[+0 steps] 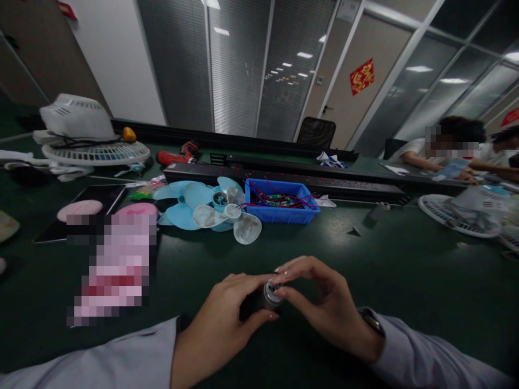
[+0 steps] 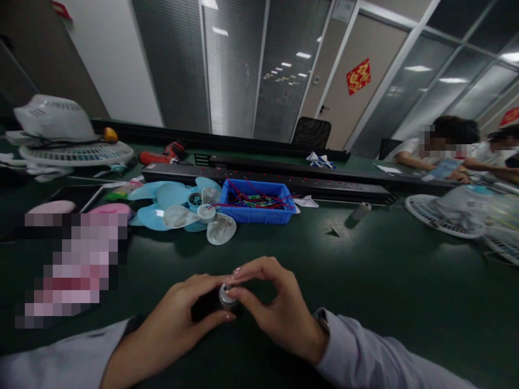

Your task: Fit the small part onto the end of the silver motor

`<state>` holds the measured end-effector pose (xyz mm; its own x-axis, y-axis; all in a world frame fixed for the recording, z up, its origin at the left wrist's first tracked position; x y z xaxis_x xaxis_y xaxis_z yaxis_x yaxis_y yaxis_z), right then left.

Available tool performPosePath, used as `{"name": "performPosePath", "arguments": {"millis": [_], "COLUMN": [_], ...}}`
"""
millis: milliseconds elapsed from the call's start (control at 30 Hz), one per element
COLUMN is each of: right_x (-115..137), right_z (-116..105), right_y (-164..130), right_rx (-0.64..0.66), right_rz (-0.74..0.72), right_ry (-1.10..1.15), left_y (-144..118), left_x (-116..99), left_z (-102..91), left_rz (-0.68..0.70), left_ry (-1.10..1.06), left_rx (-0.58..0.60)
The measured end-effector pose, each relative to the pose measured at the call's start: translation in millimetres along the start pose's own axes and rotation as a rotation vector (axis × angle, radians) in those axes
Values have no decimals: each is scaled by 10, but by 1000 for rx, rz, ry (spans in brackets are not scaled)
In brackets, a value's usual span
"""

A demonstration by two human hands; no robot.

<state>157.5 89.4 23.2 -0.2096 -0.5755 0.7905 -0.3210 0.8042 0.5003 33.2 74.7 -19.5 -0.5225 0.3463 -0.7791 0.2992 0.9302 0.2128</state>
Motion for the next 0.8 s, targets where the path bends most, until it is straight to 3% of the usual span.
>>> {"name": "performPosePath", "arguments": {"millis": [467, 800], "right_x": [7, -92], "right_z": [27, -30], "right_y": [-41, -8], "right_rx": [50, -65], "right_rz": [-48, 42], "right_ry": [46, 40], "left_y": [0, 8], "left_x": [13, -14], "left_z": [3, 20], "left_rz": [26, 14], "left_ry": [-8, -57], "left_rx": [-24, 5]}}
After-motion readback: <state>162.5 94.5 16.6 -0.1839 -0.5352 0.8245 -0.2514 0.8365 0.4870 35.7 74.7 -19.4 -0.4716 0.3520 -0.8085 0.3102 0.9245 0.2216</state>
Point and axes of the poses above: each hand's wrist, its own y-axis towards the middle knuckle, its own z-axis out of the palm, x = y × z, the point moved 9 cm from there along y, towards the middle knuckle, and after that the axes turned 5 degrees about -x, right-handed, at the moved point
